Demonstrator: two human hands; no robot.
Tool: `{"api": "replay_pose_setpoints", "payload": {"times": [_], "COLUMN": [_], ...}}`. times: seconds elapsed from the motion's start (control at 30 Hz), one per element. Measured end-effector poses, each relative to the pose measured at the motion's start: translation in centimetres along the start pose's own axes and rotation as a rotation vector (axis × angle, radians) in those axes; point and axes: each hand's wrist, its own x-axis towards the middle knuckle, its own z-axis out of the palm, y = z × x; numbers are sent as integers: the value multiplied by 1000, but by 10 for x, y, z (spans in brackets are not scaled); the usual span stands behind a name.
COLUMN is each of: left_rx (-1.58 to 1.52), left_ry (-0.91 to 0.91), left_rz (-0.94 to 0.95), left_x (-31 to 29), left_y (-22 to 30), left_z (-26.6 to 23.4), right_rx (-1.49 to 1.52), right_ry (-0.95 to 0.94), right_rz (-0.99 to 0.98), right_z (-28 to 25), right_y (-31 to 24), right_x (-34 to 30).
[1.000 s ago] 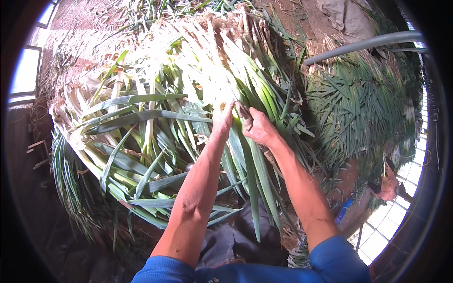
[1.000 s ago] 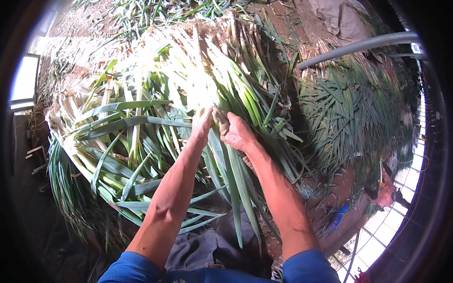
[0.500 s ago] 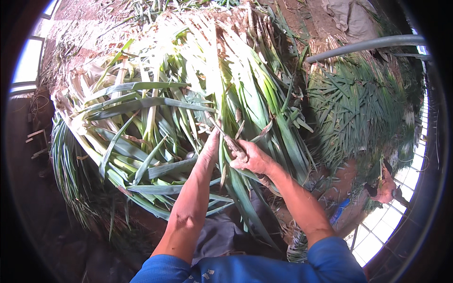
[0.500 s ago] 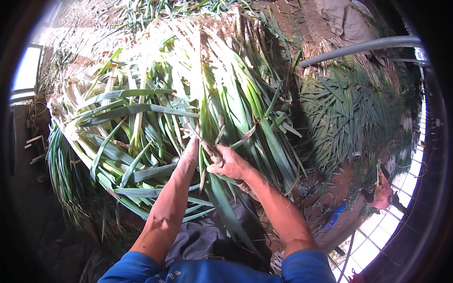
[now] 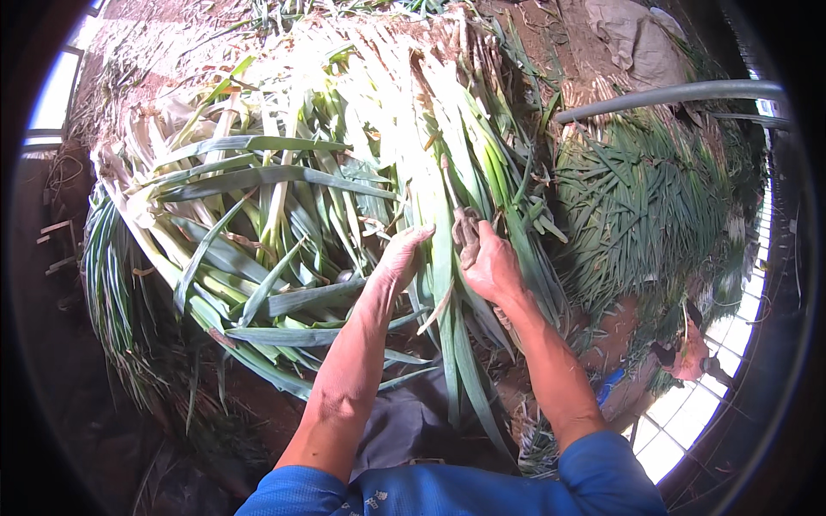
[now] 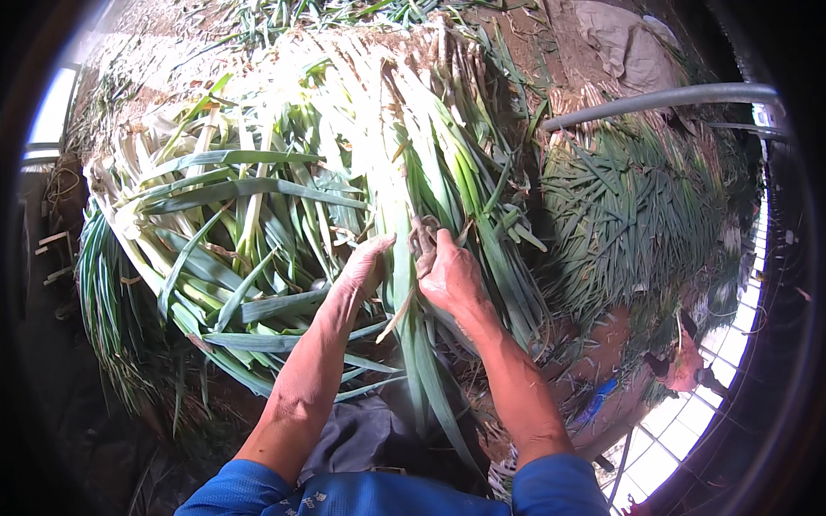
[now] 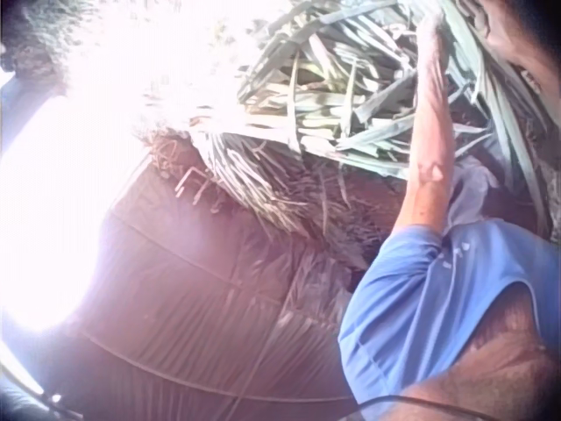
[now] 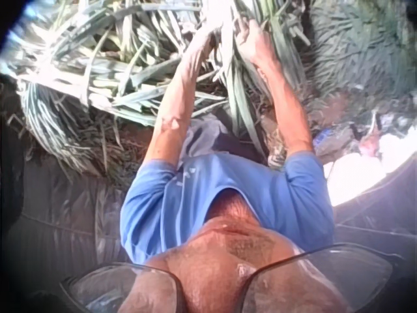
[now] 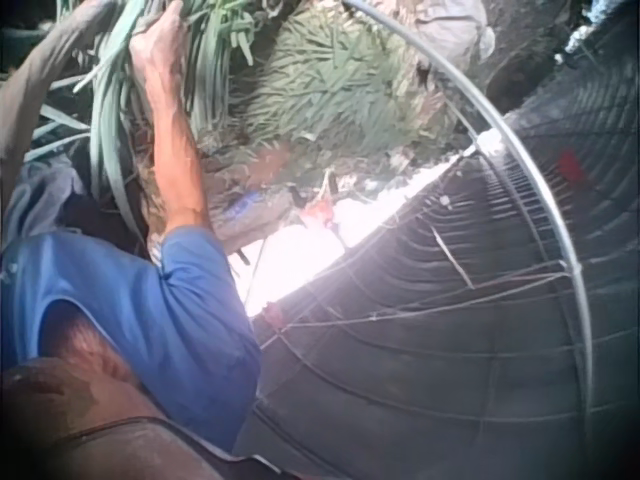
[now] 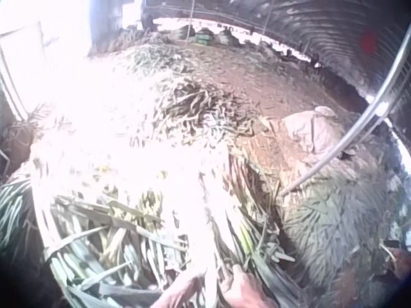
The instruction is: The person repeatedly picks up bundles of long green plant stalks from a large pile, separates them by hand, and places them back onto the pile. The hands work continuously to sort and arrange the stalks.
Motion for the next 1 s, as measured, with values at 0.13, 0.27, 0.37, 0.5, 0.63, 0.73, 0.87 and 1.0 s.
{"api": "replay_pose_setpoints", "payload": {"times": [0.13, 0.27, 0.37, 0.5, 0.63, 0.73, 0.87, 1.0], "left_rx": [51, 178, 180, 173, 263, 282, 277, 267], "left_ry": [51, 161, 180, 242, 288, 321, 337, 350], "left_rz": [67, 83, 72, -8, -94, -114, -132, -156], "left_x": [-11, -24, -30, -40, -42, -51, -69, -76], "left_y": [5, 3, 0, 6, -2, -11, -16, -18], "left_z": [20, 25, 15, 1, -14, -20, -17, -31], "right_rx": [-166, -227, -227, -195, -154, -111, -65, -31], "right_ry": [-142, -177, -198, -182, -136, -62, -111, -65], "right_rz": [-54, -43, -65, -40, -42, 9, 76, 78], "right_z": [-11, -7, 2, 13, 34, 52, 52, 49], "right_y": [-5, -5, -4, -12, -19, -29, -48, -72], "right_x": [13, 12, 4, 13, 55, 102, 155, 192]}}
